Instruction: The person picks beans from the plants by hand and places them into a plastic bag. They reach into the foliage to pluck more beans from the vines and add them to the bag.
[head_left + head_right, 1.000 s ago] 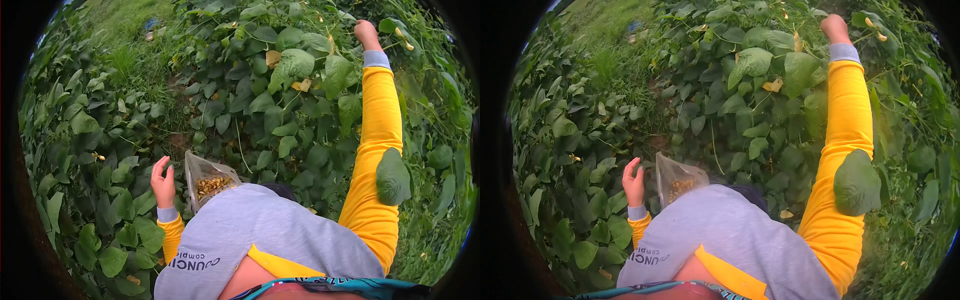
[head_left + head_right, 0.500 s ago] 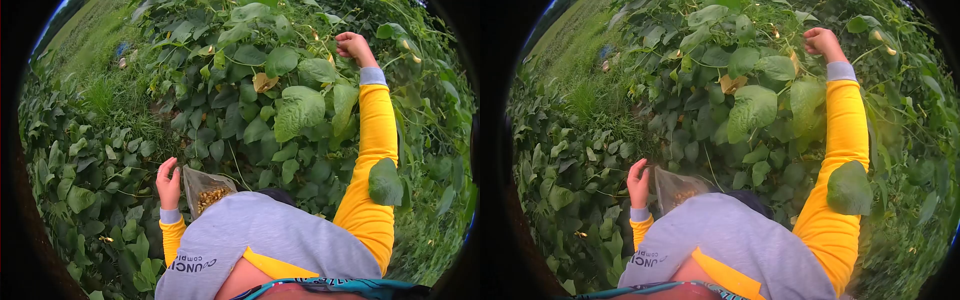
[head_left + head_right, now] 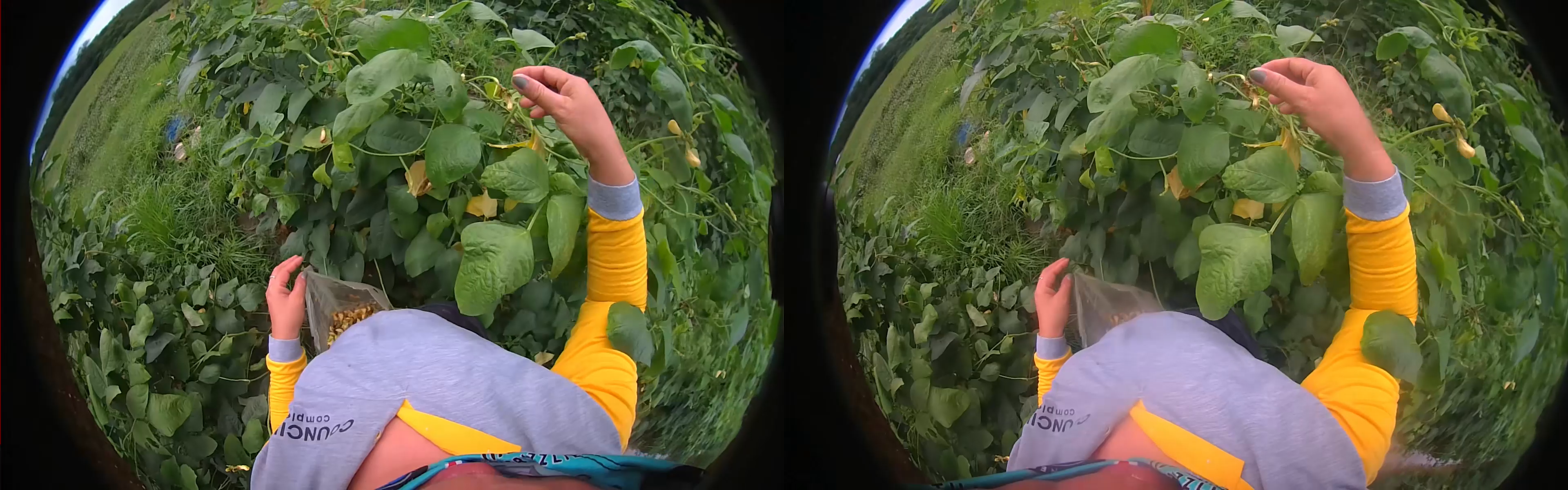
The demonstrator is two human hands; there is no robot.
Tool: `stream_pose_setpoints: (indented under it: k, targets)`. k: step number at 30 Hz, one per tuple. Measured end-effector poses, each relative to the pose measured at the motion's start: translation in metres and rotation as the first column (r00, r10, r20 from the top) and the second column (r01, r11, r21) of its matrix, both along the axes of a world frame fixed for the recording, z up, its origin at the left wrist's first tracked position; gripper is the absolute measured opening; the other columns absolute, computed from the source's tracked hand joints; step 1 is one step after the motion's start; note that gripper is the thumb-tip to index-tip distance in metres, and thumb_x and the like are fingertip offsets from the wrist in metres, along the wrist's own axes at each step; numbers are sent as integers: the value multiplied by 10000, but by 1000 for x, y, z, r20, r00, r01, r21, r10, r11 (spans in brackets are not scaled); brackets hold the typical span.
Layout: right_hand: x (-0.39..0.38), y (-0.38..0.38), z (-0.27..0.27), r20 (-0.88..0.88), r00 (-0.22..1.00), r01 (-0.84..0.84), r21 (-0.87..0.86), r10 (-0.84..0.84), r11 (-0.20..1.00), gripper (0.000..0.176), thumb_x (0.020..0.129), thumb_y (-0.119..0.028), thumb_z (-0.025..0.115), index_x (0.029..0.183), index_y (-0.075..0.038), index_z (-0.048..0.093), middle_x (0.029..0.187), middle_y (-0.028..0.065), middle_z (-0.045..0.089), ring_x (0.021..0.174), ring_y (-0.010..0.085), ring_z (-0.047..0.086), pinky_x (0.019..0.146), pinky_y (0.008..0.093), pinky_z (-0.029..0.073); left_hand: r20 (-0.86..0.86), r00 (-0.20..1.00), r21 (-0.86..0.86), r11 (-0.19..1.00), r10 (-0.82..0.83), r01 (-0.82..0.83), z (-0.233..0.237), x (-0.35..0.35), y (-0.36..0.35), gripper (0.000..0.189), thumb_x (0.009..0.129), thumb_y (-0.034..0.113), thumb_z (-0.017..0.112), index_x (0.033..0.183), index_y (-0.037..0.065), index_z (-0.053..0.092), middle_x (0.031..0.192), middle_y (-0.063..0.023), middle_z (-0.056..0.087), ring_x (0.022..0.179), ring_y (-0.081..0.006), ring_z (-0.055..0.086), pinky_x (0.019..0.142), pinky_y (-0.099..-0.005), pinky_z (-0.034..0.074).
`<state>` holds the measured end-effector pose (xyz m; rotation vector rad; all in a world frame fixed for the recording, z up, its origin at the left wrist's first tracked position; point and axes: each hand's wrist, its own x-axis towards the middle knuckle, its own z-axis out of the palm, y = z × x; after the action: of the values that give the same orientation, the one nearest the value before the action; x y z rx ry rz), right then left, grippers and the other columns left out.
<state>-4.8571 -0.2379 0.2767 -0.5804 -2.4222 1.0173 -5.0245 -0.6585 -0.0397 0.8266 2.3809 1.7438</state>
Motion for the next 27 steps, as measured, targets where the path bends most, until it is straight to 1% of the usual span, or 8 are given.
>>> stream_pose_setpoints:
  k: [2,3,6,7,11,15,19,27]
  targets:
    - [-14,-8,-20,-31,999,43,346,-34,937,497,943,-341,768,1245,41,670,986,42,701,877,93,652,783,249,543,-6,1000,-4,1000,-23,23,-2,-7,11,337,880,-21,650,1211,19,702,1289,-148,674,1211,-281,630,1063,-373,462]
    - [-20,-11,-28,-68,997,68,488,-40,870,428,940,-266,771,1215,49,678,959,54,704,841,90,658,751,250,547,-14,999,-4,999,-37,37,-2,-10,17,337,880,-21,651,1211,21,703,1290,-147,674,1208,-278,631,1058,-372,464]
    - [-28,-5,-39,-179,983,85,310,-30,947,321,904,-197,766,1130,25,716,958,133,739,857,217,711,797,331,559,2,997,-10,997,-75,75,1,-12,27,340,877,-26,653,1209,28,705,1287,-143,677,1198,-272,637,1042,-368,473]
    - [-26,-9,-37,-183,978,135,214,-96,968,232,890,-104,736,1096,2,733,957,113,739,820,182,701,759,315,554,12,996,-12,996,-86,86,3,-13,30,342,876,-28,654,1209,31,706,1286,-142,678,1195,-270,639,1036,-366,476]
    - [-9,-4,-28,-138,986,126,260,-93,957,204,902,-89,727,1080,11,730,907,75,731,730,109,647,676,268,524,-33,988,2,989,-149,149,8,-17,39,329,877,-21,660,1197,38,709,1269,-148,686,1188,-284,642,1031,-369,480]
    - [7,-13,-11,-83,990,121,90,-114,989,188,925,-76,711,1086,19,725,855,12,701,705,49,586,632,228,488,-108,974,-42,980,-198,194,28,-27,52,346,876,-11,640,1214,36,696,1283,-143,680,1223,-288,625,1074,-372,451]
    - [14,-18,-4,14,987,159,132,-163,978,188,959,-46,677,1137,12,702,799,-39,629,698,38,558,626,210,476,-161,961,39,972,-224,233,55,-36,66,330,883,-22,641,1204,30,700,1290,-139,683,1210,-283,636,1059,-375,465]
    - [21,-13,-5,-22,987,163,110,-162,980,214,979,-24,634,1180,11,697,927,2,674,769,52,603,687,213,516,-430,879,137,947,-207,291,145,-72,88,289,894,-61,655,1160,26,726,1225,-143,712,1119,-267,681,968,-357,524]
